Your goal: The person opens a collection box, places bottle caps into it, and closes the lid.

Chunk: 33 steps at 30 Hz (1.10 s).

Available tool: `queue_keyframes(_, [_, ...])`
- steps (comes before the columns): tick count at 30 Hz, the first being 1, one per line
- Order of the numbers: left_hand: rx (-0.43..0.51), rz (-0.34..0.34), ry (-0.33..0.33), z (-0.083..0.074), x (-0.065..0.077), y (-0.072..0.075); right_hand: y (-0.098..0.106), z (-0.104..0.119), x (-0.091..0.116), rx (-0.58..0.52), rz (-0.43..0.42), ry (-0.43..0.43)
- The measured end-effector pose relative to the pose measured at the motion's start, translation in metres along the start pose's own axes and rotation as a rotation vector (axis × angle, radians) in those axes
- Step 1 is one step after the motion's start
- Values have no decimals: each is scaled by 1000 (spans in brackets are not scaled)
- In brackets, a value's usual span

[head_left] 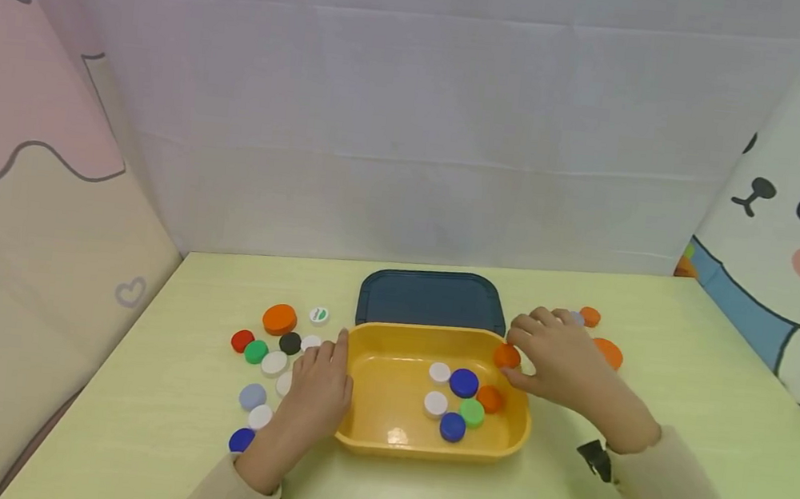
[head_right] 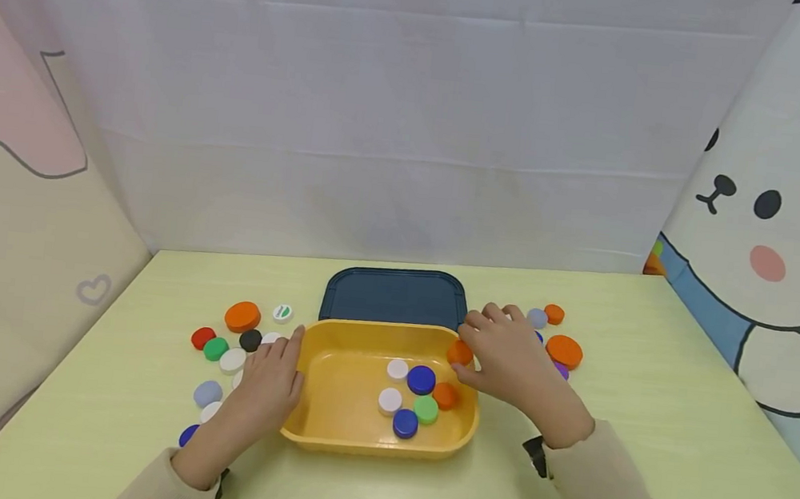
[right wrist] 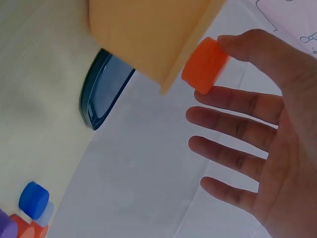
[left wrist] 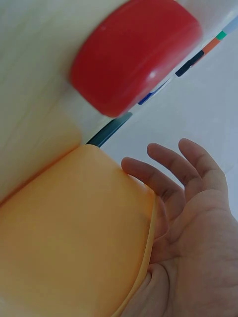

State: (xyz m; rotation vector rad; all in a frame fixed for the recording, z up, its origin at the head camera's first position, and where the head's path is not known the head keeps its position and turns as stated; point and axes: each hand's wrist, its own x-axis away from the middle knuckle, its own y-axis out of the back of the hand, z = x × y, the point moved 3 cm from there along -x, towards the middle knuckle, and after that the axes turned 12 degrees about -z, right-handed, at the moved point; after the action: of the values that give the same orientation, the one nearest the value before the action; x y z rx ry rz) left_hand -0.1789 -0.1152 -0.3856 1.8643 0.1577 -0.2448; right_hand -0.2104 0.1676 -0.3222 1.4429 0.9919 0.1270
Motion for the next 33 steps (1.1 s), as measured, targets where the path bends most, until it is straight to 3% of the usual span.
queue_keyframes(7, [-4, -2, 5, 0, 0, 0, -17, 22, -7, -22, 69, 43])
queue_keyframes(14, [-1, -5, -4, -1, 1, 1, -36, 39, -11, -59, 79, 114])
queue_keyframes(33, [-14, -4, -12, -1, 1, 1, -56, 52, -11, -122, 108, 158])
